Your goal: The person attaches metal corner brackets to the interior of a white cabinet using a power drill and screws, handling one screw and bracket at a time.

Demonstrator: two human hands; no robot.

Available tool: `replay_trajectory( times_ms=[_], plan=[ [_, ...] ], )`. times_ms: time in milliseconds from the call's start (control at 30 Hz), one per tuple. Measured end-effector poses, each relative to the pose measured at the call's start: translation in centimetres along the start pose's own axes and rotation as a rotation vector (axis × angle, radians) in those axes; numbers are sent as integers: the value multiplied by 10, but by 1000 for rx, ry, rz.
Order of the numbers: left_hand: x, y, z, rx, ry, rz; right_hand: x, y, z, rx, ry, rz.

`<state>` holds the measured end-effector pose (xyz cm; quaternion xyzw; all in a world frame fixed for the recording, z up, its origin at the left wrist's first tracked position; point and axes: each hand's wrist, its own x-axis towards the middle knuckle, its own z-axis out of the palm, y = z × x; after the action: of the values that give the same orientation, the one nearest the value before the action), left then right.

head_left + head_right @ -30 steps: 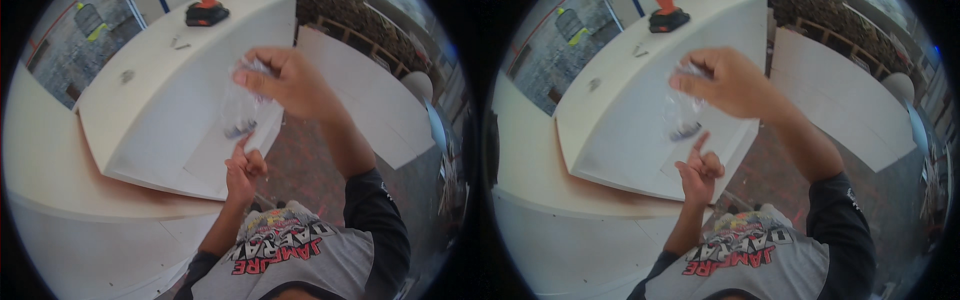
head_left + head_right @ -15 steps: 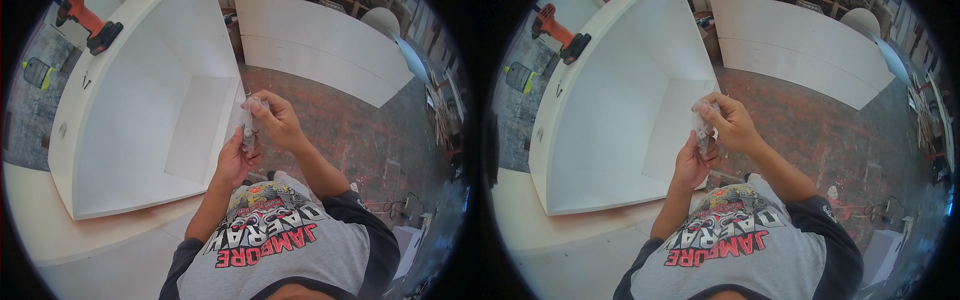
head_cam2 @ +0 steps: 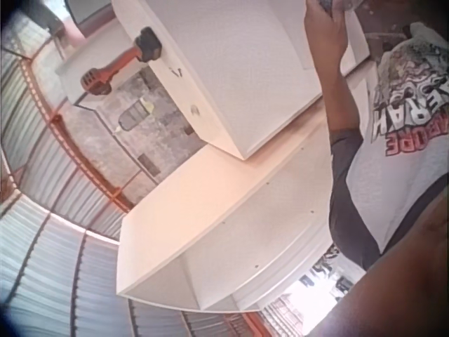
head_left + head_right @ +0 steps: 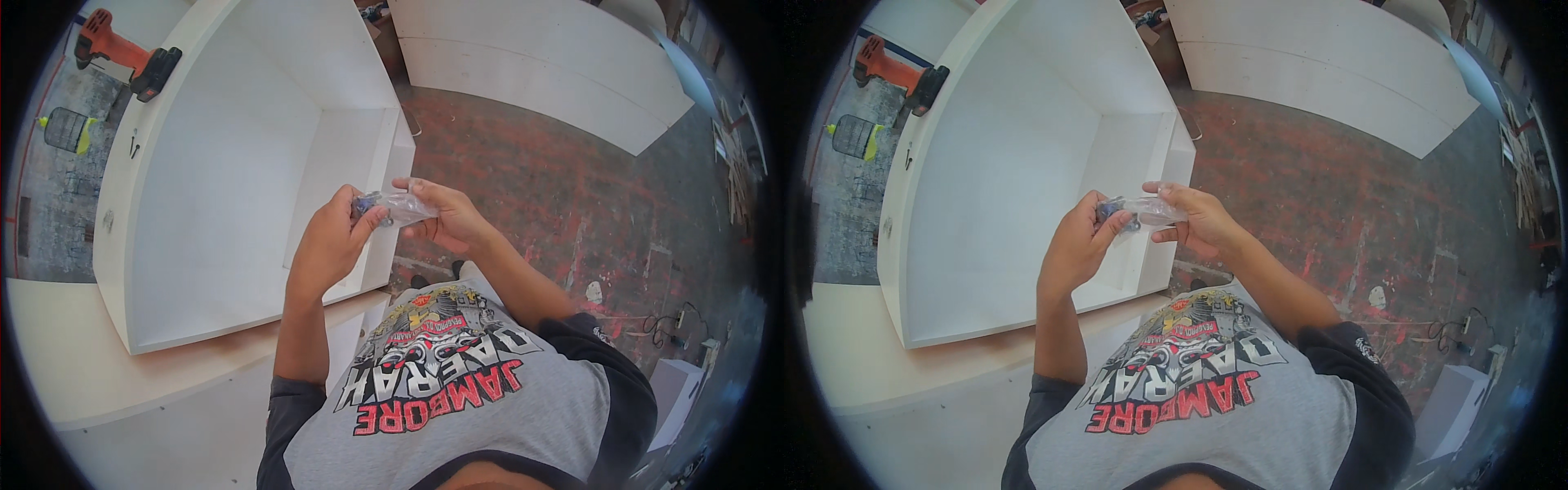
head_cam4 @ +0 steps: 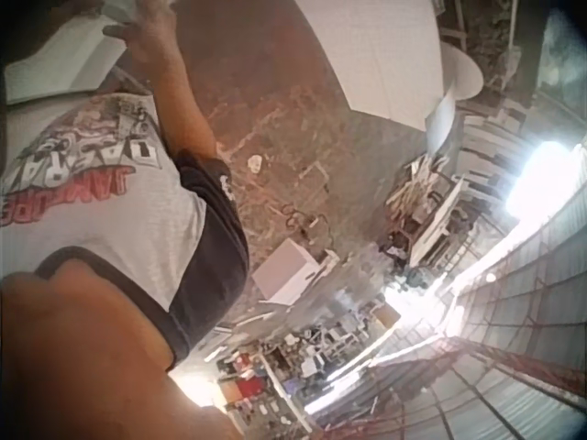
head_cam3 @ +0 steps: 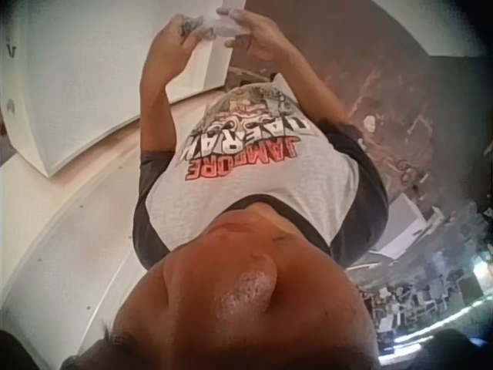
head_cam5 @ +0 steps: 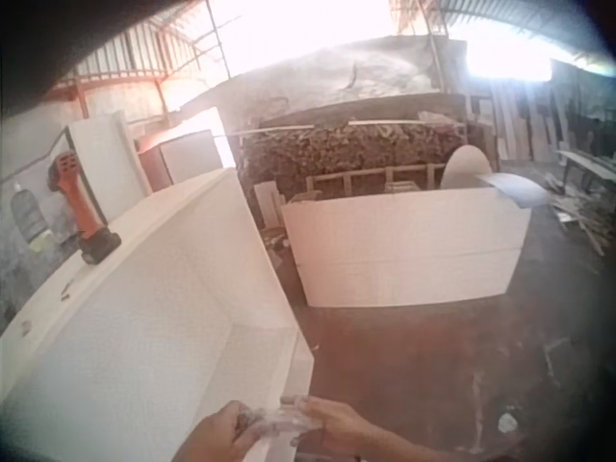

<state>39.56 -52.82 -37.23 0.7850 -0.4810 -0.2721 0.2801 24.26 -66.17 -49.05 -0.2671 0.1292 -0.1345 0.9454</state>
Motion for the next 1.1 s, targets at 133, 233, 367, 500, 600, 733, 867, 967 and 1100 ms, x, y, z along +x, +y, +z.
replay_trajectory(
  times_ms=[133, 233, 367, 500, 600, 733, 867, 967, 1100],
  plan=[
    [1, -1, -4, 202, -3, -96, 10, 23, -8, -46, 82, 8],
    [-1, 2, -5, 195, 29, -138, 12, 30, -2, 7, 154, 4],
    [-2, -2, -6, 231, 24, -168, 17, 36, 0, 70, 170, -8],
    [-3, -10, -8, 200, 29, -140, 20, 32, 5, 108, 171, 23],
    [-5, -6, -10, 175, 35, -155, 25, 33, 5, 114, 174, 63],
    [-7, -6, -16, 142, 44, -165, 31, 37, 6, 149, 177, 110],
    [-9, -8, -22, 100, 58, -202, 35, 40, 8, 162, 148, 145],
    [-12, -17, -26, 58, 97, -204, 40, 44, 9, 206, 117, 166],
    [-20, -33, -31, -70, 141, -217, 45, 46, 14, 231, 140, 188]
  ],
)
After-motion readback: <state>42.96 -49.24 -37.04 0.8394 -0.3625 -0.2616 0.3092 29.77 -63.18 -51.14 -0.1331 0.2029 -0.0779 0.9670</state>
